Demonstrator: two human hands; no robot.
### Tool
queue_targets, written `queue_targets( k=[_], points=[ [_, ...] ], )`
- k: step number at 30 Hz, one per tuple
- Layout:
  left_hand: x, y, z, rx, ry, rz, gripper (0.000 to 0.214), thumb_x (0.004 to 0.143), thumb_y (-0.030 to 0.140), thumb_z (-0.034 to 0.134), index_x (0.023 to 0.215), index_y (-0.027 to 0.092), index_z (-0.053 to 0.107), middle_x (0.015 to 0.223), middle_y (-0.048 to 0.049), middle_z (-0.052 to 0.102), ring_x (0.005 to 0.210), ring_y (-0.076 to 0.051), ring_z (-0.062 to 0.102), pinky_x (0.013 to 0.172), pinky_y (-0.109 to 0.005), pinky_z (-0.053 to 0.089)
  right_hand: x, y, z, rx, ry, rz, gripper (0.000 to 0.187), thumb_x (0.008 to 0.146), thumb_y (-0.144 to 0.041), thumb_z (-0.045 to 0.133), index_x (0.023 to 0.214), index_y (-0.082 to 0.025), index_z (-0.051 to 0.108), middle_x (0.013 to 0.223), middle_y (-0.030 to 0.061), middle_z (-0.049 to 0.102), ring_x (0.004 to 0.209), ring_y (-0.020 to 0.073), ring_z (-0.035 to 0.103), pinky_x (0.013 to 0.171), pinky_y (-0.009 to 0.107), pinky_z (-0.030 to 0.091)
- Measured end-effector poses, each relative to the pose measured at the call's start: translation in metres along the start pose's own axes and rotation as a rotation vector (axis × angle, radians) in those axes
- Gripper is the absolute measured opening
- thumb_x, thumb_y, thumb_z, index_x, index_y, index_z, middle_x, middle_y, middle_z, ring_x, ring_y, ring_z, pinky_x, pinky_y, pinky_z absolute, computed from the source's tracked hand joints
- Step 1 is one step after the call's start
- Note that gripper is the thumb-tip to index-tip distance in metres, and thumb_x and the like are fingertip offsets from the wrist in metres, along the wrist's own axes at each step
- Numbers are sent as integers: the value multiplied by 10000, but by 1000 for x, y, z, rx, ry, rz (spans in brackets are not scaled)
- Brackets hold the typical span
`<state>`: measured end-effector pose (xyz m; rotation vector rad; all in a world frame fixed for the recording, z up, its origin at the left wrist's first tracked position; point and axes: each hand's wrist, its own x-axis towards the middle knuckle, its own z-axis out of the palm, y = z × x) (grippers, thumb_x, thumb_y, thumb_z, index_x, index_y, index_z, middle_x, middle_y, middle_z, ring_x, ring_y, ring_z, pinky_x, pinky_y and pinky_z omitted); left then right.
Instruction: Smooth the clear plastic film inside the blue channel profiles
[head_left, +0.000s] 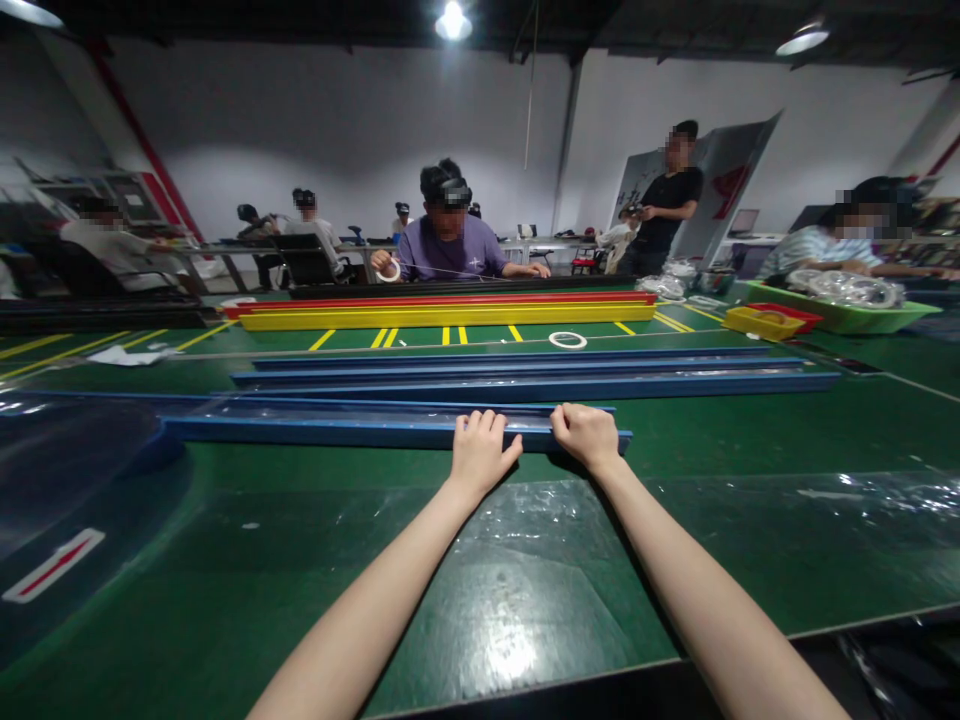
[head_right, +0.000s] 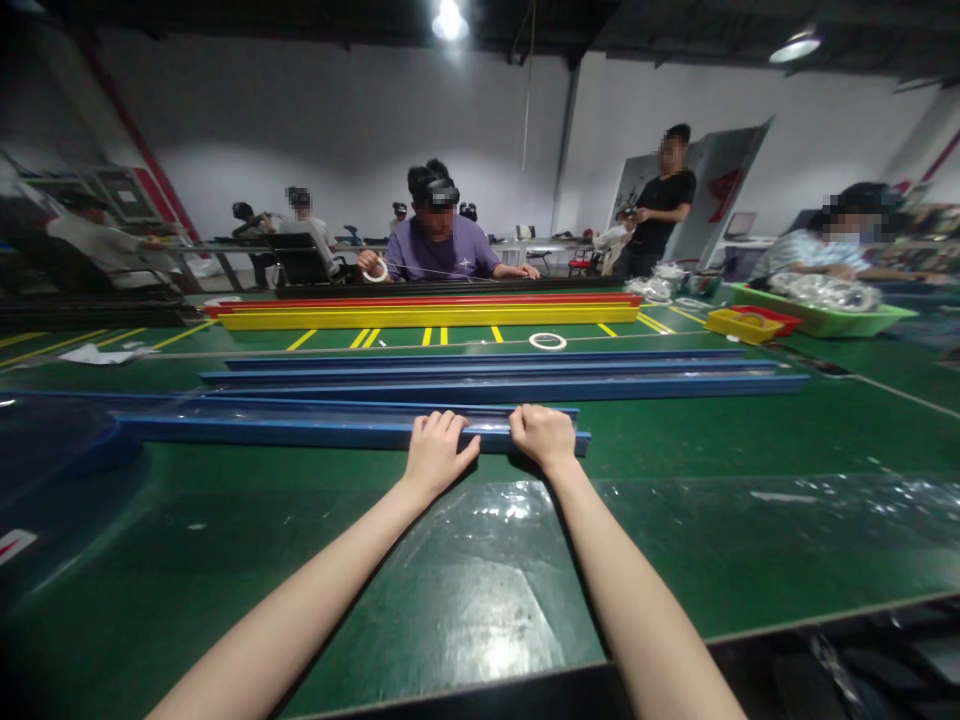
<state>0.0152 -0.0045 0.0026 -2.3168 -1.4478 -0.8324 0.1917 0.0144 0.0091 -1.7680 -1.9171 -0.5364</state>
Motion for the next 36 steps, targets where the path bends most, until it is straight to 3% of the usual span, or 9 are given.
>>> queue_targets(
  k=[6, 14, 20, 36],
  points=[
    [1, 0, -2, -24, 18, 7, 262, 789, 387, 426, 835, 173, 571, 820, -68, 585, 808, -213, 476, 749, -372, 299, -4, 30, -4, 6, 20, 41, 410, 783, -327, 310, 535, -182, 603, 632, 71, 643, 537, 141, 534, 501, 248, 251],
    [0, -2, 0, -37, 39, 36, 322, 800, 437, 409, 852, 167, 578, 797, -64, 604, 796, -204, 486, 777, -370, 286, -9, 61, -10, -61, -2, 224, 405, 772, -354, 330, 566, -191, 637, 621, 86, 647, 547, 164, 536, 510, 252, 250],
    [1, -3, 0, -30, 20, 48, 344, 810, 459, 390, 825, 170, 576, 766, -54, 603, 785, -199, 494, 752, -349, 286, -10, 62, -15, 21, -52, 150, 432, 801, -388, 297, 573, -206, 615, 647, 66, 646, 567, 152, 535, 514, 245, 240],
    [3, -3, 0, 86, -8, 96, 392, 825, 485, 341, 762, 165, 558, 716, -56, 578, 724, -192, 484, 658, -311, 283, -8, 49, -24, 17, -121, 170, 407, 812, -384, 309, 566, -192, 570, 650, 45, 634, 586, 125, 524, 505, 228, 216]
  ],
)
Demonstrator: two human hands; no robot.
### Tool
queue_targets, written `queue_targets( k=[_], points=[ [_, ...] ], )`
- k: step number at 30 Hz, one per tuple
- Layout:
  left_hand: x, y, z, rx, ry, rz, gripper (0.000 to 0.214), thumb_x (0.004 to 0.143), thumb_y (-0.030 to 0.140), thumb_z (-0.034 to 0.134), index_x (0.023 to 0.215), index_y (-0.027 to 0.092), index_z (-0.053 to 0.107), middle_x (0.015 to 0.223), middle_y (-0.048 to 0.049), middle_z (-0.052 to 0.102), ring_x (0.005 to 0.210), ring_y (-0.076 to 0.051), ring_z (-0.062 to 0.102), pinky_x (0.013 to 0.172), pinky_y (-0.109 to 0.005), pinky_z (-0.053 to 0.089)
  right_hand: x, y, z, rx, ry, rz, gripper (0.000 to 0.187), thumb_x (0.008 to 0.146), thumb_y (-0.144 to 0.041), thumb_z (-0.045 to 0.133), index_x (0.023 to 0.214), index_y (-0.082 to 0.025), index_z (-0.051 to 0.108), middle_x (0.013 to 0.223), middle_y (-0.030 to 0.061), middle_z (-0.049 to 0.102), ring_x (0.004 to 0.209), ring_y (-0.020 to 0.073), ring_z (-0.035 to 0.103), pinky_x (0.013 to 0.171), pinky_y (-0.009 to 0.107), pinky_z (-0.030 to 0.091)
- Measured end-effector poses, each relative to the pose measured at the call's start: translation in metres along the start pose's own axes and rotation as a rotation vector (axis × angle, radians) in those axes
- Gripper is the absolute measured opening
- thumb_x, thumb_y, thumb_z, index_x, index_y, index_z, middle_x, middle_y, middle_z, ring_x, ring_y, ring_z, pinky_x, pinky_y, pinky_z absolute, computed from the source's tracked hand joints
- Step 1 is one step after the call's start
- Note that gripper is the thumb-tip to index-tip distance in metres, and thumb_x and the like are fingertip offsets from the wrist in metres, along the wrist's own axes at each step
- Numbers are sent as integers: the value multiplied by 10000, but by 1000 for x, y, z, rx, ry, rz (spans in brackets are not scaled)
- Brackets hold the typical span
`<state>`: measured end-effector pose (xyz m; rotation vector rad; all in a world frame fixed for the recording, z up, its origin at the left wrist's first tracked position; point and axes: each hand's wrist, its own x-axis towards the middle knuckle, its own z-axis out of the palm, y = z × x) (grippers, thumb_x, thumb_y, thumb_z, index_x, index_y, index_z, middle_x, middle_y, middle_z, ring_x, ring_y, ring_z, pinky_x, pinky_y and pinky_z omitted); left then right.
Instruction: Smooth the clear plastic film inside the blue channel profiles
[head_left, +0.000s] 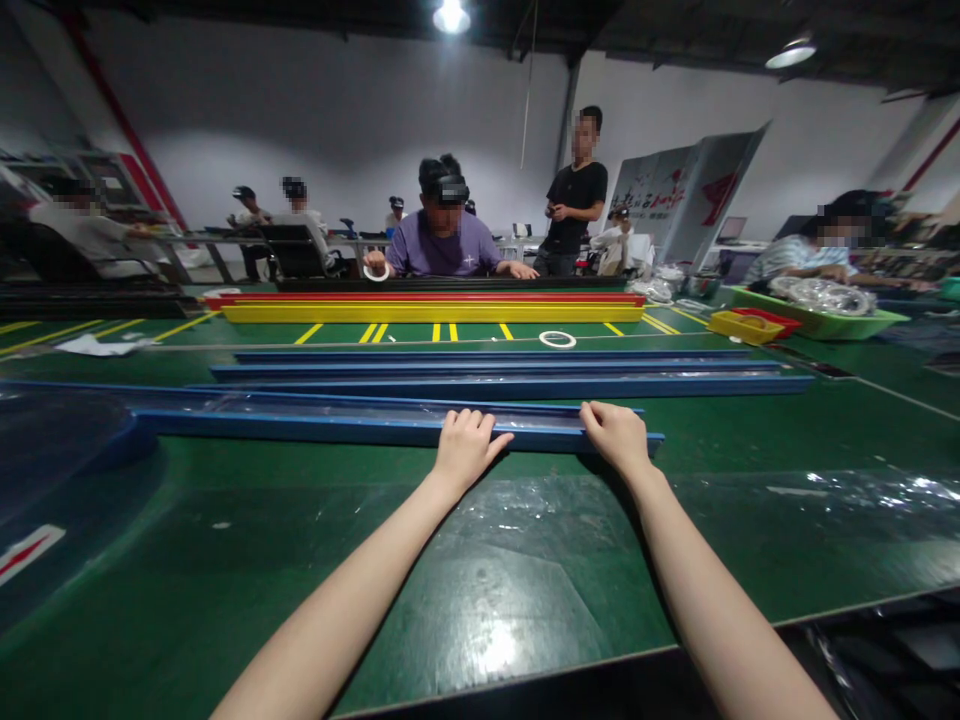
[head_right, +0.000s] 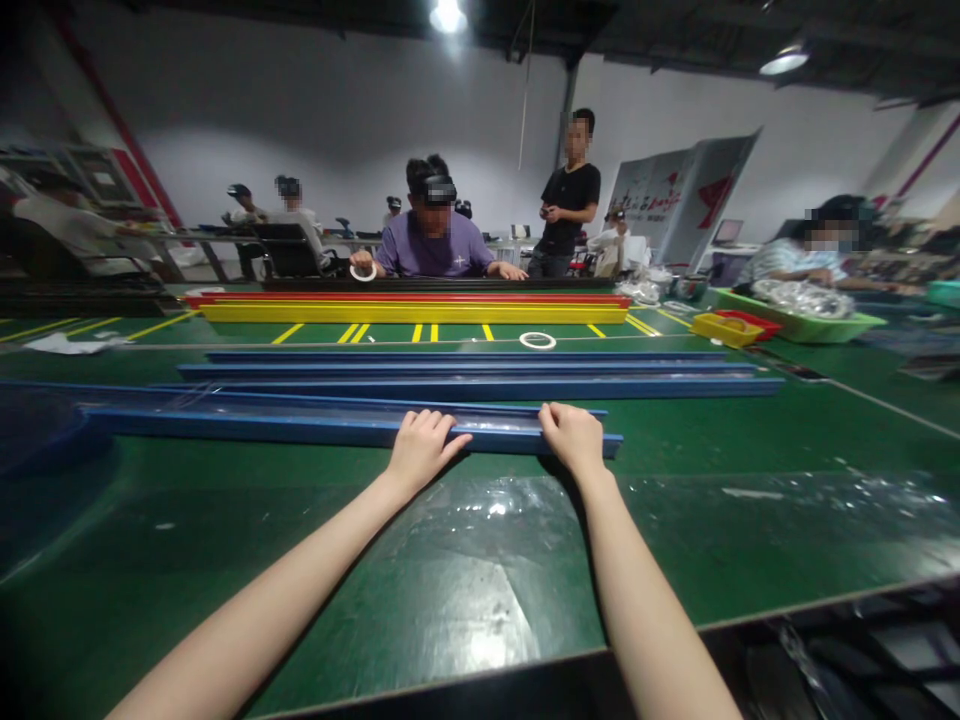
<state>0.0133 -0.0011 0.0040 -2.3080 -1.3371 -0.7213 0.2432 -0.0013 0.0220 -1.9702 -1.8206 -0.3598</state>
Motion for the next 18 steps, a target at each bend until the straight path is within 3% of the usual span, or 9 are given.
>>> queue_targets(
  k=[8, 18],
  points=[
    [0, 1, -1, 12, -4, 14, 371, 829, 470, 349, 745, 162, 539, 721, -52, 587, 718, -189, 487, 646, -309, 277, -5, -20, -1, 60, -36, -245, 301, 812, -345, 336, 697, -207, 577, 760, 19, 626, 736, 121, 532, 568, 208, 280],
    [0, 2, -1, 25, -15, 3, 374, 831, 469, 342, 756, 159, 538, 732, -58, 581, 729, -196, 483, 652, -312, 278, -7, -22, 3, 62, -39, -291, 309, 833, -344, 314, 710, -208, 562, 745, 11, 608, 737, 118, 528, 576, 207, 288]
  ],
)
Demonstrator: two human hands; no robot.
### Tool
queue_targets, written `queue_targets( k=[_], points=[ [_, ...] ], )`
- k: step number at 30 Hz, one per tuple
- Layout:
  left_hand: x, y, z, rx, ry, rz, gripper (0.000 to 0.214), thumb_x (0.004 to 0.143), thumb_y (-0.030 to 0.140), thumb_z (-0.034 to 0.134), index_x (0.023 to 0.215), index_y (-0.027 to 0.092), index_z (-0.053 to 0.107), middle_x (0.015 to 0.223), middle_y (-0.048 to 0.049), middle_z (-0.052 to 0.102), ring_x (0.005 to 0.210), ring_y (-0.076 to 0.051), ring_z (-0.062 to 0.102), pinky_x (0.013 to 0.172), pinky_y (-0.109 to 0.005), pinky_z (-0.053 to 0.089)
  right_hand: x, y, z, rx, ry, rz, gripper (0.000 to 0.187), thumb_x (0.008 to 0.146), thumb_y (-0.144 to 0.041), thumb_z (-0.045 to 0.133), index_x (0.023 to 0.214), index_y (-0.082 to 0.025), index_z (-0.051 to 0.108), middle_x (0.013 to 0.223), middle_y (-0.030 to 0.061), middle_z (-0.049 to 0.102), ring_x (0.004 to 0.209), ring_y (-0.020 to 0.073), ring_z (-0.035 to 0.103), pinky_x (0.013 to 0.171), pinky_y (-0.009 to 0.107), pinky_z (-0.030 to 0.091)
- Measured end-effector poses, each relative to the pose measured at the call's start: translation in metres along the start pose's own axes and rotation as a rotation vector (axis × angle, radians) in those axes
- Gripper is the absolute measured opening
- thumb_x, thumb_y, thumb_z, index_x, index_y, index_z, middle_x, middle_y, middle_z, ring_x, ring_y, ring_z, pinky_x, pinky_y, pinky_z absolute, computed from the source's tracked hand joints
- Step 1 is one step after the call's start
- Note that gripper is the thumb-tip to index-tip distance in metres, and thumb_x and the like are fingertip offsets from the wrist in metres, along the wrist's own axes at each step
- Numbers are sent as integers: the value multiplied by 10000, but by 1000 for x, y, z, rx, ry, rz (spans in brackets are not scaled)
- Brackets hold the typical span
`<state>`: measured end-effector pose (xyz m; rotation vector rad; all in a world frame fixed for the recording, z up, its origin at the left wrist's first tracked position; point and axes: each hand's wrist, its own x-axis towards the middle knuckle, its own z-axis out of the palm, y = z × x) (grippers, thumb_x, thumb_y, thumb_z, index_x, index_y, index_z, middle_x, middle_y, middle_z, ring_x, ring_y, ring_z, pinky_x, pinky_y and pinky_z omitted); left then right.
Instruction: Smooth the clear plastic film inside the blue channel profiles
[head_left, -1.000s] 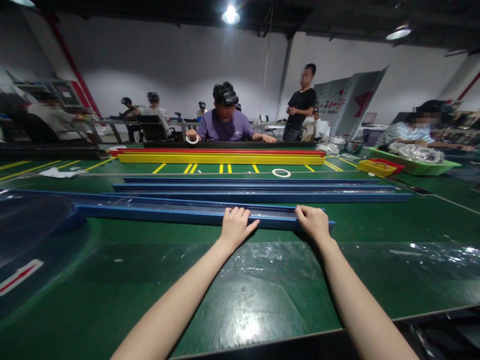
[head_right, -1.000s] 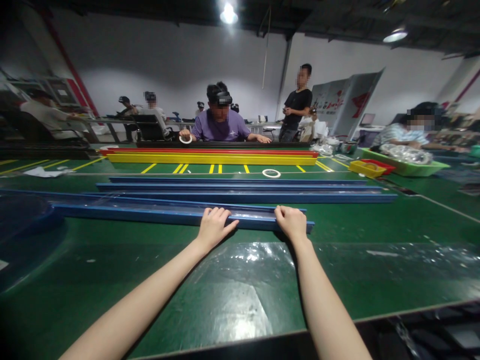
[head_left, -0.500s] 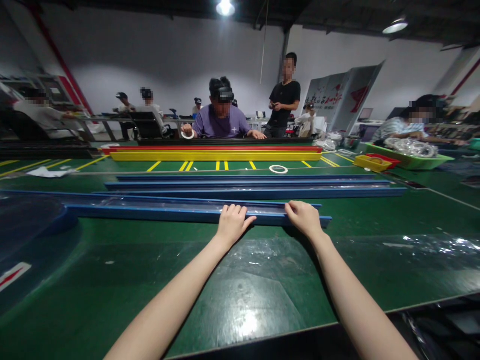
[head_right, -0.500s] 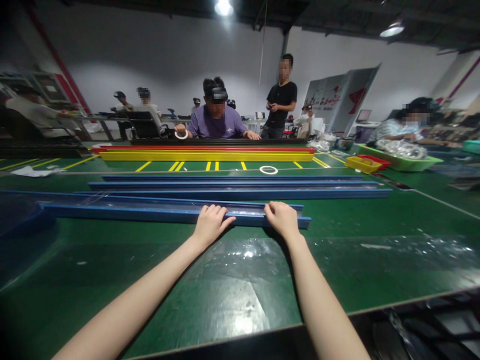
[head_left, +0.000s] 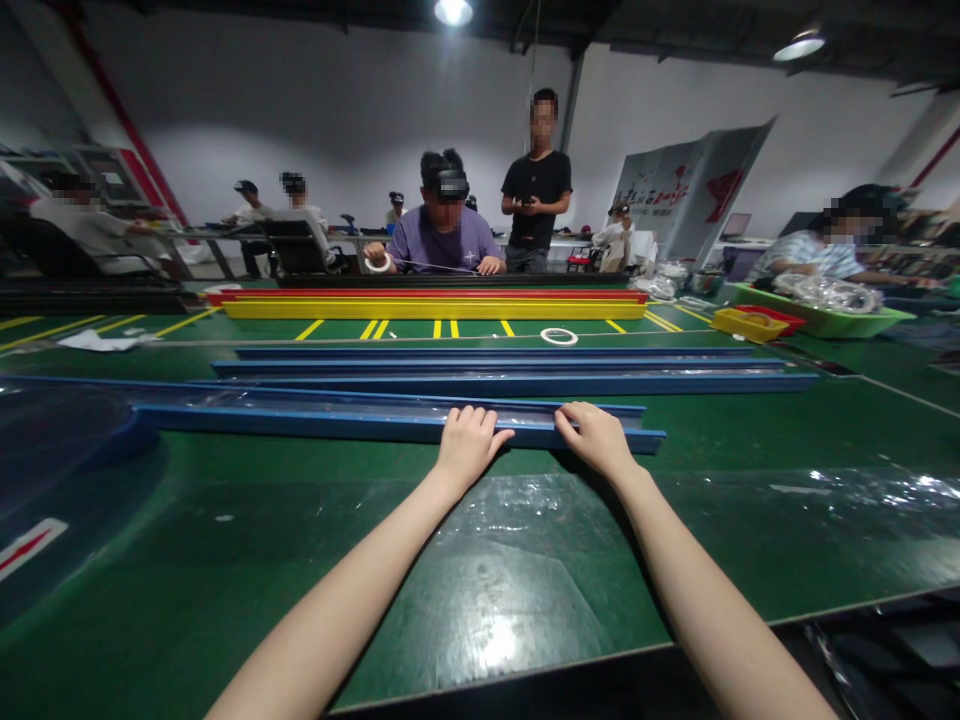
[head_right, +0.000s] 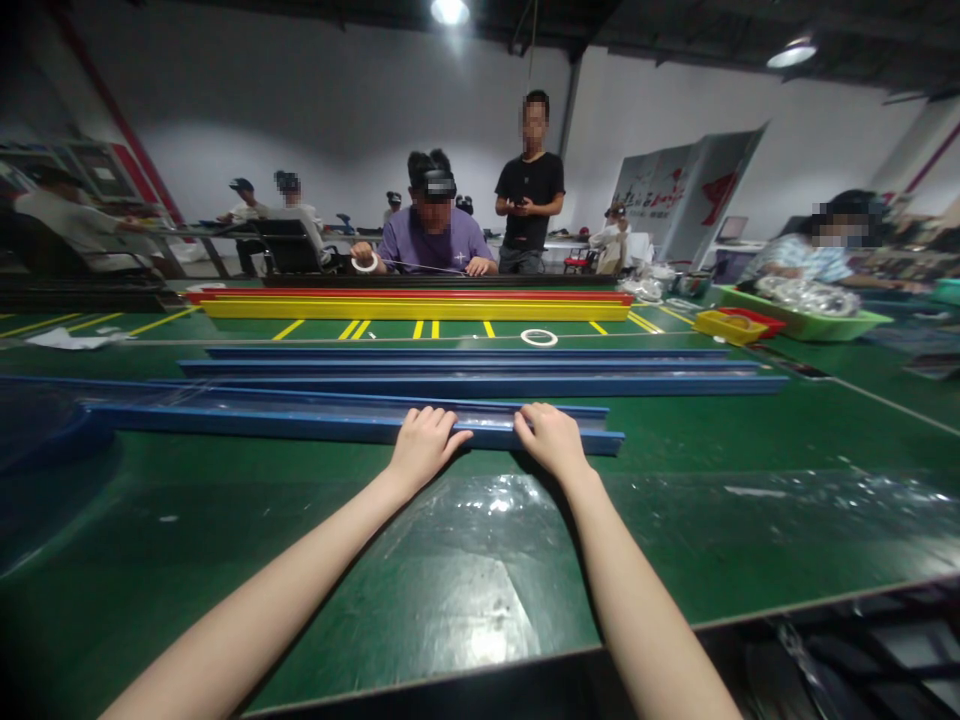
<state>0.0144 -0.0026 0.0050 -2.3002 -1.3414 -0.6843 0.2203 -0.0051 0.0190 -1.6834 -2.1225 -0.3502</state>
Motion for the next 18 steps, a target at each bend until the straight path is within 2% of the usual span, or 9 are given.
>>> queue_targets(
  k=[10, 14, 18],
  points=[
    [1, 0, 1, 6, -20, -1, 373, 826, 473, 351, 770, 158, 542, 730, -59, 580, 731, -196, 487, 656, -314, 279, 0, -1, 2, -2, 9, -28, 310, 837, -350, 313, 704, -207, 554, 719, 16, 595, 726, 120, 515, 582, 210, 284],
    [0, 1, 1, 5, -13, -10, 373, 827, 472, 347, 766, 158, 540, 733, -59, 579, 735, -197, 486, 656, -314, 280, 4, -12, 7, 39, 129, -22, 259, 838, -320, 317, 762, -198, 533, 729, 10, 591, 703, 109, 507, 584, 206, 279],
    [-1, 2, 0, 2, -3, -14, 365, 827, 472, 349, 770, 163, 536, 740, -52, 578, 742, -195, 485, 662, -313, 284, 12, -29, 15, -27, 234, -32, 296, 835, -321, 316, 642, -185, 495, 623, 10, 549, 617, 102, 470, 542, 218, 241]
  ],
)
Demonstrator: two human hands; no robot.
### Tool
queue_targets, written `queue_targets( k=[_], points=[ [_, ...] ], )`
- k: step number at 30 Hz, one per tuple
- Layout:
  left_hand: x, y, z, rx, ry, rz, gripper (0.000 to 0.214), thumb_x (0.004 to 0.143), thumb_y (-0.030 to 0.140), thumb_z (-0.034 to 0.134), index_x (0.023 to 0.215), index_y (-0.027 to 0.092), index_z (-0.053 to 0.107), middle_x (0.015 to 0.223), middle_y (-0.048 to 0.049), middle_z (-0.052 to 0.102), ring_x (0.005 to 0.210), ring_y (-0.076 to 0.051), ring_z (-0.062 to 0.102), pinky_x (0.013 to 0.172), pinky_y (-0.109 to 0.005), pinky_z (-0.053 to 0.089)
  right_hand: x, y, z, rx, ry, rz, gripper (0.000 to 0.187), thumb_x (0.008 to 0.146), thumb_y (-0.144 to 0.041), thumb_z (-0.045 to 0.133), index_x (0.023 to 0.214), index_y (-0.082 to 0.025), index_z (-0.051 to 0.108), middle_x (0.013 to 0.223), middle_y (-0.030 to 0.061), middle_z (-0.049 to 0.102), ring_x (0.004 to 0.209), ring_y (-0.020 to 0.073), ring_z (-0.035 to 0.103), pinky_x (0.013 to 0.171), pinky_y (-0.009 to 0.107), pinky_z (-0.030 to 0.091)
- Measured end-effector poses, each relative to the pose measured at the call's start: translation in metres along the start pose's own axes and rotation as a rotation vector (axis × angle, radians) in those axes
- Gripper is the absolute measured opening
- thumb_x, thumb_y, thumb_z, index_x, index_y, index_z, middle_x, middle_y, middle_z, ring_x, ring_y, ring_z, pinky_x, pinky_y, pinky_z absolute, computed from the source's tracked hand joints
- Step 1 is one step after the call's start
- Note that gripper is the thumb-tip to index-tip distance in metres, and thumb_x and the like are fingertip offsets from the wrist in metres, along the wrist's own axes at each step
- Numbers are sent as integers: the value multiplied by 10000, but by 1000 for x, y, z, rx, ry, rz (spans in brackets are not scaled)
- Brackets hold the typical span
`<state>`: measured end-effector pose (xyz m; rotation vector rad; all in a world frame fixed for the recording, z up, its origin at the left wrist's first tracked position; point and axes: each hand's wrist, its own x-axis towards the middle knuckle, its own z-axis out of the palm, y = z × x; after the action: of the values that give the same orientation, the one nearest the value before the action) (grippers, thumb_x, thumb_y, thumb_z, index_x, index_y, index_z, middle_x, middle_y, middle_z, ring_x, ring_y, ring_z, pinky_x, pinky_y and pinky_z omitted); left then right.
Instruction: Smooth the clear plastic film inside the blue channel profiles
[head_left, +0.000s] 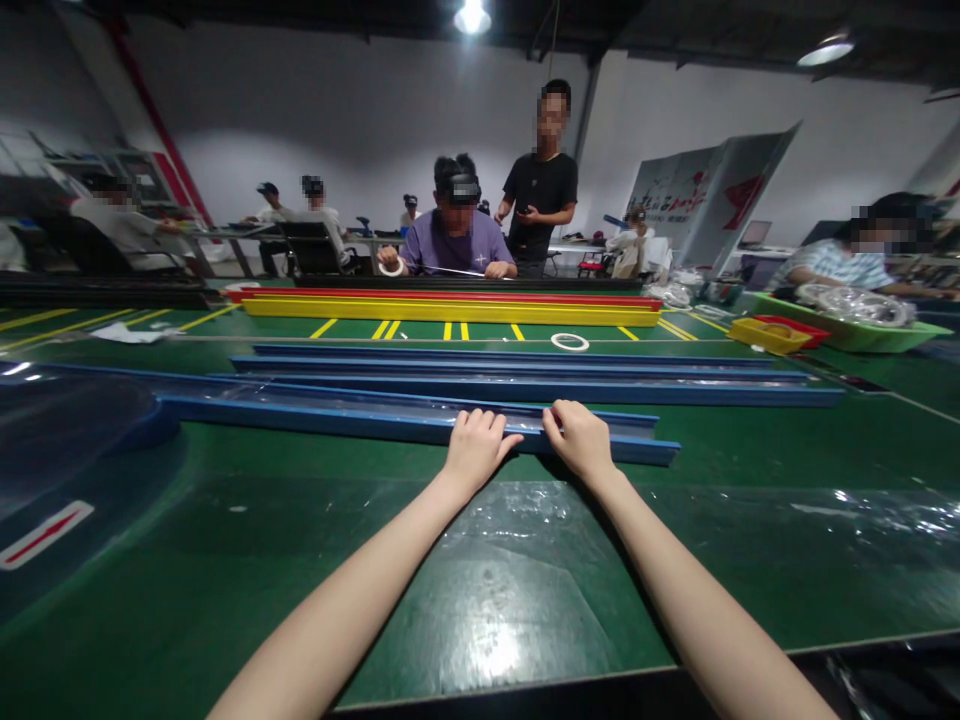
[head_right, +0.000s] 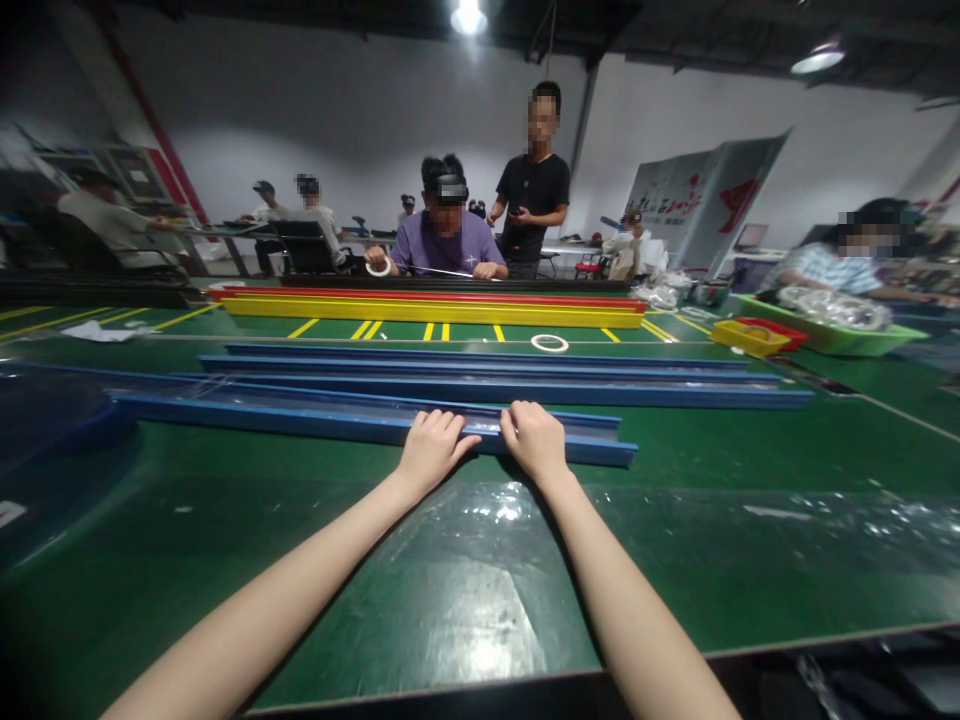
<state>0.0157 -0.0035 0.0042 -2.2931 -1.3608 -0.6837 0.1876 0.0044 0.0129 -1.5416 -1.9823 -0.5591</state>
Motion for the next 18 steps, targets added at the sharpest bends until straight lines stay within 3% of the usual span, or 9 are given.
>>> queue_targets(
  k=[5, 11, 18],
  points=[
    [0, 1, 0, 2, 1, -16, 359, 817, 480, 365, 827, 160, 528, 739, -49, 577, 733, -196, 487, 661, -315, 292, 3, -9, 5, -8, 41, 14, 332, 834, -303, 310, 579, -179, 483, 593, 11, 535, 585, 90, 454, 521, 222, 216],
    [0, 1, -2, -21, 0, -27, 356, 818, 476, 364, 854, 159, 523, 754, -59, 585, 747, -203, 496, 676, -320, 295, 3, -11, 5, 7, -4, 96, 348, 827, -318, 308, 577, -179, 506, 612, 17, 557, 585, 91, 471, 516, 223, 217],
    [0, 2, -3, -25, 6, -56, 358, 804, 491, 380, 826, 164, 526, 787, -60, 579, 758, -199, 491, 677, -317, 297, 4, -13, 5, -37, -91, 82, 333, 820, -334, 320, 609, -185, 530, 639, 20, 587, 583, 99, 488, 505, 235, 202]
  ],
)
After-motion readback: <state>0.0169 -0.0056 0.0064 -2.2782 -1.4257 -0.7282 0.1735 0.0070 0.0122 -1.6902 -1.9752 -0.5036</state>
